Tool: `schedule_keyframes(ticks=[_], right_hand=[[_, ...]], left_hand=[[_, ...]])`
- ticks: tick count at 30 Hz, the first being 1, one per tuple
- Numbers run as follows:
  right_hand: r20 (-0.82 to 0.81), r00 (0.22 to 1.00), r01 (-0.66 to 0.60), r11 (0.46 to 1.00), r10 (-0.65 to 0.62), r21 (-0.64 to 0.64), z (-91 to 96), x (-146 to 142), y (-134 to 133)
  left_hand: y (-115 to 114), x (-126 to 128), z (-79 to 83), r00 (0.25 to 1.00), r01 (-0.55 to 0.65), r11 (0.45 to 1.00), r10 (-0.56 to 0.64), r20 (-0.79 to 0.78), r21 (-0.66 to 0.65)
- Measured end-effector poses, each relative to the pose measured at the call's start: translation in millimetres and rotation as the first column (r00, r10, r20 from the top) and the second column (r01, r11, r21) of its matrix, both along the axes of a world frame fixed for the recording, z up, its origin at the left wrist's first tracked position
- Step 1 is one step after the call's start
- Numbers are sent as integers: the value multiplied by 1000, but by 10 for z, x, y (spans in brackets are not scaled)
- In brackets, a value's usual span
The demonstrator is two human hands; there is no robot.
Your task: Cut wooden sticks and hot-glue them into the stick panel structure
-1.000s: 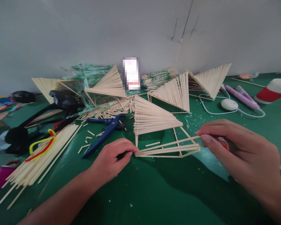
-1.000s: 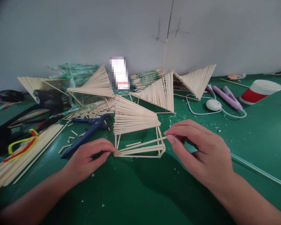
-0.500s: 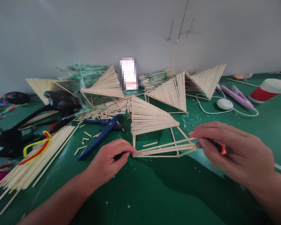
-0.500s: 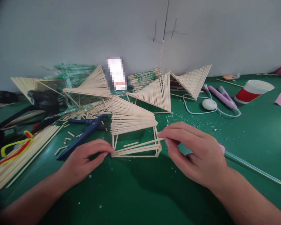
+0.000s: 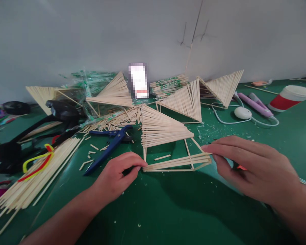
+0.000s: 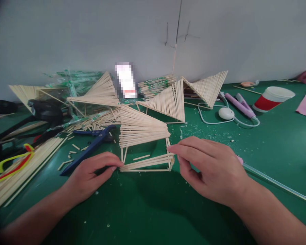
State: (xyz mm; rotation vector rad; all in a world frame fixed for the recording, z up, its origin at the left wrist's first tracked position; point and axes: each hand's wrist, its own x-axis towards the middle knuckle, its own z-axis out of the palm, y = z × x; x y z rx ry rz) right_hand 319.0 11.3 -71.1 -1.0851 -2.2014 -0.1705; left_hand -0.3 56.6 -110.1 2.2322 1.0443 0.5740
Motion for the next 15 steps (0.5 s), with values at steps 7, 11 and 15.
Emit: schedule_keyframes(ticks=[7, 11, 15], right_hand=[[149, 989, 14, 999, -20, 39, 18, 60, 14], [216, 976, -15, 995, -6, 96, 43, 94, 37], [268, 963, -48, 991, 13, 126, 59, 112, 49]], left_hand=[[-3, -9, -16, 1000, 5, 1000, -5, -17, -12], [11, -1, -9, 1000, 11, 1000, -11, -16, -10], [12, -1, -8, 1000, 18, 1000, -18, -17, 0]])
